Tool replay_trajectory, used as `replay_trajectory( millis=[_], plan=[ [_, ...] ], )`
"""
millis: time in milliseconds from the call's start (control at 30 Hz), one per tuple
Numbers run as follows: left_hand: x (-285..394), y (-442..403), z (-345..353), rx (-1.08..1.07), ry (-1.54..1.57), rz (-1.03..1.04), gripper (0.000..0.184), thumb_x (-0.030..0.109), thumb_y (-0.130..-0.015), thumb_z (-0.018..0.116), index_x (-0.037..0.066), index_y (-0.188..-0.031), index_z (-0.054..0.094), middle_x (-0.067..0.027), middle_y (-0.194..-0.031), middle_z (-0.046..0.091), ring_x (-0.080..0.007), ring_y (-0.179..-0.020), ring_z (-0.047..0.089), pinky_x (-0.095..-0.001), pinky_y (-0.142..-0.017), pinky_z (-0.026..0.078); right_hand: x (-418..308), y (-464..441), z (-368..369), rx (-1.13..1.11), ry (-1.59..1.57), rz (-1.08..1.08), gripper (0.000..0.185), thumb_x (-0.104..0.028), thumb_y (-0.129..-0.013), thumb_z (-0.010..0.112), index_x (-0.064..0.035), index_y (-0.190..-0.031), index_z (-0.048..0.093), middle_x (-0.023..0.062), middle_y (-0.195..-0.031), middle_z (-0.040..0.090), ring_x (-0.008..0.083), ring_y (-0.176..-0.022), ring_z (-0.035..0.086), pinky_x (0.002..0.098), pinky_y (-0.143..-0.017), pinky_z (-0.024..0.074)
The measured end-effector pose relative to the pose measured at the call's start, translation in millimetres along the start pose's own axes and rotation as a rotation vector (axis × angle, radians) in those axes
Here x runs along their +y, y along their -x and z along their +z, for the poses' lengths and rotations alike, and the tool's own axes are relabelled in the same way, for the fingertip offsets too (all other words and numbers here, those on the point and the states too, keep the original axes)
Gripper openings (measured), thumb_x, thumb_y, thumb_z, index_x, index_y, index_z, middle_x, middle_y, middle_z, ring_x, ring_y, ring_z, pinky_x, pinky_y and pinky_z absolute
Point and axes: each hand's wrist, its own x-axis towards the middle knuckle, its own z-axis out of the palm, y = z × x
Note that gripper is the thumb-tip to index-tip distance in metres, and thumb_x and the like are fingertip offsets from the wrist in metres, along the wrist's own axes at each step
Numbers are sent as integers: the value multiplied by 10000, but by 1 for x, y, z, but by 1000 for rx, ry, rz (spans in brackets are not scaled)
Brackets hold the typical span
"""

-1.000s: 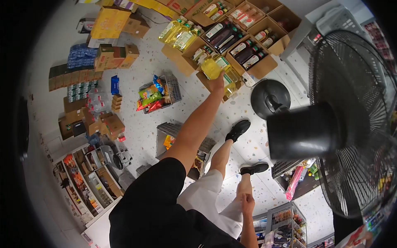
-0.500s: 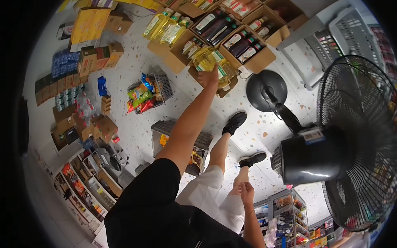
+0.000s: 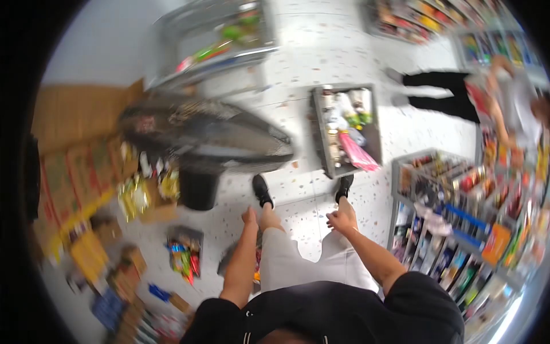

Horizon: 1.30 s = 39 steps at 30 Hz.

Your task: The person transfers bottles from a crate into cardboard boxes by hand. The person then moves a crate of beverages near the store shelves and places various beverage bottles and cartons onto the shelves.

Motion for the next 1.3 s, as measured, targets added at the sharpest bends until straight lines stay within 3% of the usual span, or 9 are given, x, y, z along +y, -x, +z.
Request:
replay_trajectory(
  millis=[267, 433, 600, 667, 700, 800, 867, 933, 1300],
  plan=[
    [2, 120, 207, -399, 4, 15, 583, 527, -1062, 663, -19, -1268, 677, -173, -1155, 743, -284, -1081, 734, -452, -908, 613, 82, -151, -172, 386, -410, -106, 453, -423, -1063, 662, 18, -1012, 752, 123, -813, 756, 203, -687, 736, 358, -612, 614],
    [-36, 139, 334, -222, -127, -36, 762, 615, -1049, 656, -27, -1446, 554, -225, -1303, 692, -327, -1136, 727, -495, -965, 615, 141, -287, -273, 512, -766, 50, 500, -499, -1057, 676, -1, -1096, 701, 100, -930, 738, 196, -784, 725, 355, -612, 596],
    [-105, 72, 423, -32, 234, -314, 1150, 809, -989, 585, 6, -1715, 197, -340, -1580, 490, -494, -1335, 624, -629, -1109, 524, 168, -367, -344, 588, -962, 277, 835, -684, -982, 692, 10, -1432, 579, 193, -1326, 673, 292, -1151, 682, 485, -910, 592],
    [-79, 82, 468, 57, 541, -469, 966, 824, -1016, 480, 214, -1731, 258, -245, -1688, 387, -466, -1533, 402, -611, -1273, 315, 175, -401, -353, 545, -1122, 265, 908, -687, -974, 712, -4, -1541, 518, 215, -1461, 617, 329, -1241, 652, 529, -1038, 541],
    [-65, 95, 486, 139, 645, -479, 958, 822, -1022, 461, 180, -1714, 300, -228, -1669, 431, -441, -1533, 419, -614, -1275, 313, 182, -417, -356, 425, -1207, 237, 1059, -703, -968, 702, -26, -1699, 345, 263, -1696, 423, 409, -1490, 509, 561, -1196, 435],
    [-71, 66, 526, 273, 810, -424, 863, 744, -1070, 423, 58, -1589, 494, -182, -1577, 573, -381, -1467, 532, -603, -1274, 341, 191, -464, -354, 259, -1398, 144, 919, -646, -1006, 679, -30, -1646, 443, 244, -1640, 517, 397, -1477, 548, 555, -1176, 477],
    [-88, 35, 535, -203, 974, -116, 768, 614, -1103, 443, 22, -1591, 473, -207, -1566, 602, -423, -1437, 568, -578, -1226, 449, 180, -480, -348, 97, -1598, -52, 689, -533, -1076, 592, -21, -1538, 588, 203, -1559, 618, 388, -1444, 588, 544, -1218, 470],
    [-92, 18, 542, -207, 1022, -41, 580, 453, -1126, 393, 49, -1480, 613, -158, -1545, 635, -374, -1428, 593, -537, -1224, 470, 162, -481, -344, 72, -1675, -83, 549, -402, -1105, 515, -17, -1478, 635, 193, -1453, 699, 384, -1349, 665, 532, -1207, 499],
    [-7, 20, 599, -143, 984, -125, 487, 395, -1124, 495, 71, -1456, 643, -172, -1458, 676, -375, -1341, 647, -544, -1163, 520, 70, -555, -404, 30, -1597, -181, 513, -329, -1080, 509, 34, -1415, 646, 211, -1393, 712, 370, -1278, 701, 497, -1127, 558]
  ],
)
